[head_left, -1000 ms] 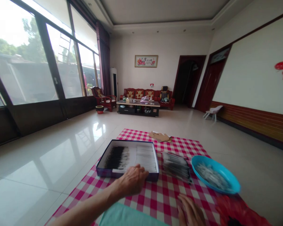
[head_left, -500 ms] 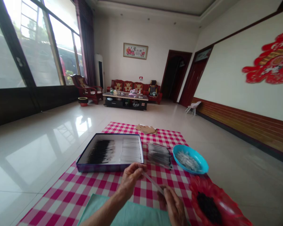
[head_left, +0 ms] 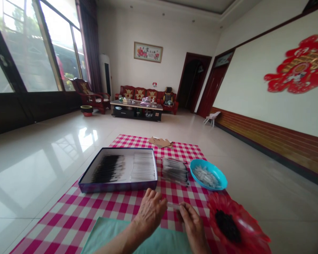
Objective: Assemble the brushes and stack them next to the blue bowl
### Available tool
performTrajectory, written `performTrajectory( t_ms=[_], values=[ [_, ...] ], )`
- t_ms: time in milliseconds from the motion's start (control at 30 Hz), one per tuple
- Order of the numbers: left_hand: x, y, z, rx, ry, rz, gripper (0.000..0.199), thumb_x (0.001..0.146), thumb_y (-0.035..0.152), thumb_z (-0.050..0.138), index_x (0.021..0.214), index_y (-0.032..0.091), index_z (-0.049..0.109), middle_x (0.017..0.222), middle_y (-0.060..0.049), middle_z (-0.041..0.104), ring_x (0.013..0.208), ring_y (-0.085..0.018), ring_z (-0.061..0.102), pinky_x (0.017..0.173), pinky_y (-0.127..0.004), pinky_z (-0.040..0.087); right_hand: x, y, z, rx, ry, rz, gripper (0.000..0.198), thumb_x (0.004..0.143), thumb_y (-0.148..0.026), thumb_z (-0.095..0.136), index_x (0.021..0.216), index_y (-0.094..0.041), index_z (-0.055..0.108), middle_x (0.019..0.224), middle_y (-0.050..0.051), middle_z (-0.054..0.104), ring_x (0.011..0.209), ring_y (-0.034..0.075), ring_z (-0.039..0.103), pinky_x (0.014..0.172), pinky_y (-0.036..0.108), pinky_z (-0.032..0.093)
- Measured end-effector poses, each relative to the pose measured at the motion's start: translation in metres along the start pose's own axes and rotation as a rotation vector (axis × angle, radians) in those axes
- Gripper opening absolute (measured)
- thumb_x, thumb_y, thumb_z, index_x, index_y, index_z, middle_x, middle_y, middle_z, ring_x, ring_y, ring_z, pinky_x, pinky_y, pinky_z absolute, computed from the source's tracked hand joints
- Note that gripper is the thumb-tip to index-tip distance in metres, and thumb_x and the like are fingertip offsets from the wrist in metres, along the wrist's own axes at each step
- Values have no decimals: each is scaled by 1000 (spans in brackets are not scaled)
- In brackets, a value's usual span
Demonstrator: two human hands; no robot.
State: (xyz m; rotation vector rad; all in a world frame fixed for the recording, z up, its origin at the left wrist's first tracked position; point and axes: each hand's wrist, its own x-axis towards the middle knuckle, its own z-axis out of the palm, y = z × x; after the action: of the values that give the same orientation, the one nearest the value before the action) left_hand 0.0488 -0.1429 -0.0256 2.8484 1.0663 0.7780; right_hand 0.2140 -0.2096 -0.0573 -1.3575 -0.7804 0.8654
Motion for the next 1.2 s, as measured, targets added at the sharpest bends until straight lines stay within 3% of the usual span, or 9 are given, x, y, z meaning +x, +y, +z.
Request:
performTrajectory(
  t_ms=[233,433,567,700,833,933,1000,1067,1200],
  values=[
    [6,15,42,-83,61,50,10,89,17,43,94,20,51,75,-1,55,71,-17,47,69,-31,36,5,5,-3,101,29,50,41,65,-50,70,93,-20,66,92,4,72,86,23,66,73,30,54],
    [6,9,48,-153,82,97,12,90,17,41,85,20,52,81,-2,54,72,-16,47,63,-26,35,6,-7,-3,-5,65,-9,47,62,-61,67,82,-19,71,87,6,72,84,25,66,71,31,54],
    [7,4,49,-323,21,100,19,91,19,37,84,19,55,73,-2,54,67,-14,47,58,-25,32,7,-13,-5,-59,70,-18,41,62,-54,70,83,-19,72,88,6,73,85,26,66,75,32,53],
    [10,-3,44,-768,-144,-42,27,91,30,40,75,17,58,62,1,52,56,-10,45,53,-22,30,8,-15,-10,-140,23,-56,33,65,-47,70,84,-19,72,87,5,73,85,25,66,76,30,52],
    [13,-8,40,-1361,-534,-312,38,81,48,50,62,16,54,48,4,46,41,-7,37,41,-21,25,6,-21,-15,-211,-65,-98,29,71,-45,66,86,-21,71,86,4,73,85,24,65,75,29,52],
    [15,-7,39,-1613,-729,-479,41,73,56,56,62,16,53,50,3,49,36,-6,37,37,-20,23,5,-24,-18,-243,-136,-139,25,76,-43,63,88,-22,70,88,3,71,85,22,65,77,28,50],
    [15,-3,39,-1630,-700,-486,41,73,56,56,64,16,54,51,3,50,37,-6,38,37,-20,25,5,-22,-18,-227,-143,-143,25,79,-42,60,91,-23,69,92,3,70,89,22,64,80,28,50],
    [15,2,38,-1506,-532,-408,38,77,51,54,66,16,57,52,3,50,40,-7,41,41,-20,28,6,-16,-16,-172,-123,-122,27,81,-43,57,95,-24,68,98,3,69,95,22,62,82,30,49],
    [12,12,39,-937,-133,-261,24,85,36,49,82,16,62,60,1,57,53,-10,50,50,-21,32,9,-2,-7,-40,5,-119,35,75,-49,61,94,-21,69,98,6,69,93,23,63,77,31,52]
  ],
)
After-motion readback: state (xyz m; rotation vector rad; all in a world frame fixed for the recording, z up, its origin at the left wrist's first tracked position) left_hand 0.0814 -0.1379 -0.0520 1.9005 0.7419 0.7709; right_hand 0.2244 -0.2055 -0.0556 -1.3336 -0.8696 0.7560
